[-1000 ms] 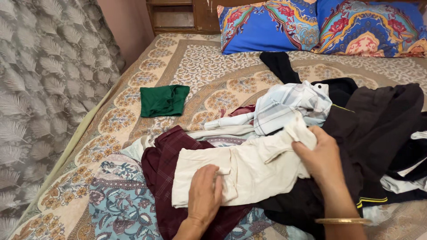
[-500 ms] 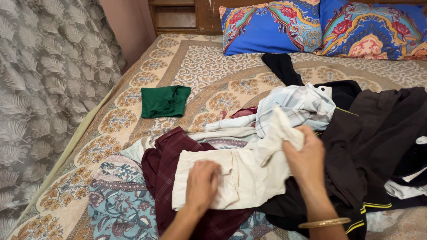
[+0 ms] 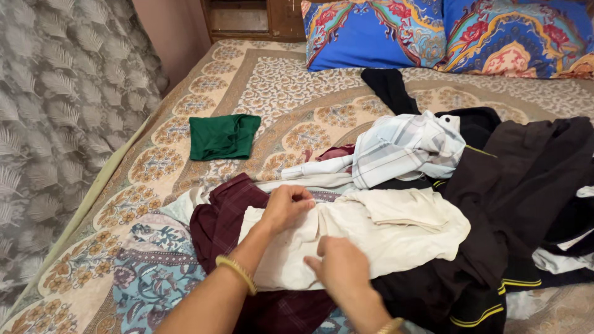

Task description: The person folds a white garment and places it on the bed. They then pick up a maroon plaid shirt, button it, and lay it flat on the bed to fold.

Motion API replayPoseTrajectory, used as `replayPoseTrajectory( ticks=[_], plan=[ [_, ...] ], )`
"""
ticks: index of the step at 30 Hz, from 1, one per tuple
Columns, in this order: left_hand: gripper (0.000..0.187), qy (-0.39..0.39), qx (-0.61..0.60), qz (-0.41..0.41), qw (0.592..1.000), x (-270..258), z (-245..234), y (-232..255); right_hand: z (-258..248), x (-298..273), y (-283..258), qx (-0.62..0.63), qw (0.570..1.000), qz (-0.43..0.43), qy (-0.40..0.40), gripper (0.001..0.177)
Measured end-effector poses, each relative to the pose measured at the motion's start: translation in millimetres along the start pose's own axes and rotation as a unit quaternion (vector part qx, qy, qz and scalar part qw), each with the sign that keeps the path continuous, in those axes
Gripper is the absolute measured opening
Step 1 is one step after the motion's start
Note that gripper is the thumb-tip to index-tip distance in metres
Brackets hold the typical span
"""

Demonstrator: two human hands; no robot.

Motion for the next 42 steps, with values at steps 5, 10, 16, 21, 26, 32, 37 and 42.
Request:
replayPoseTrajectory(
  ticks=[5,10,16,21,26,32,37,42],
  plan=[
    [0.010,0.031,-0.032,0.008,0.999,11,-2,-6,16,2,0,-0.010,1.000,-0.020,-0.017,0.024],
    [0.011,0.052,-0.098,-0.028,0.993,12,10,-20,16,-3,14,0.007,0.992,0.001,-0.124,0.008],
    [0.015,0.074,0.029,0.023,0.997,5,12,-11,-2,2,12,-0.030,0.998,0.000,-0.056,0.012],
    [0.021,0.191,0.005,0.228,0.955,-12,-25,27,-26,-3,-13,0.031,0.995,-0.062,0.072,0.020],
    [0.013,0.265,0.038,0.141,0.953,-72,-60,14,-10,-9,-51,0.235,0.926,-0.256,0.149,0.024],
    [0.030,0.131,0.145,0.195,0.961,-112,-43,-32,44,-20,-46,0.244,0.924,-0.280,0.086,0.036],
    [0.039,0.096,0.267,0.319,0.904,-66,-64,-59,59,-25,-47,0.138,0.928,-0.341,0.055,0.063],
    [0.033,0.058,0.145,0.168,0.973,-30,-112,-61,58,-28,-51,0.093,0.929,-0.354,0.045,0.065]
  ],
)
Point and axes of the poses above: each hand's wrist, its own x-axis towards the middle knuckle, its own z-axis out of the palm, y = z × x, the point moved 5 cm from there along x, towards the middle knuckle, and after that the axes turned 14 degrees about y, right-handed, at the moved point
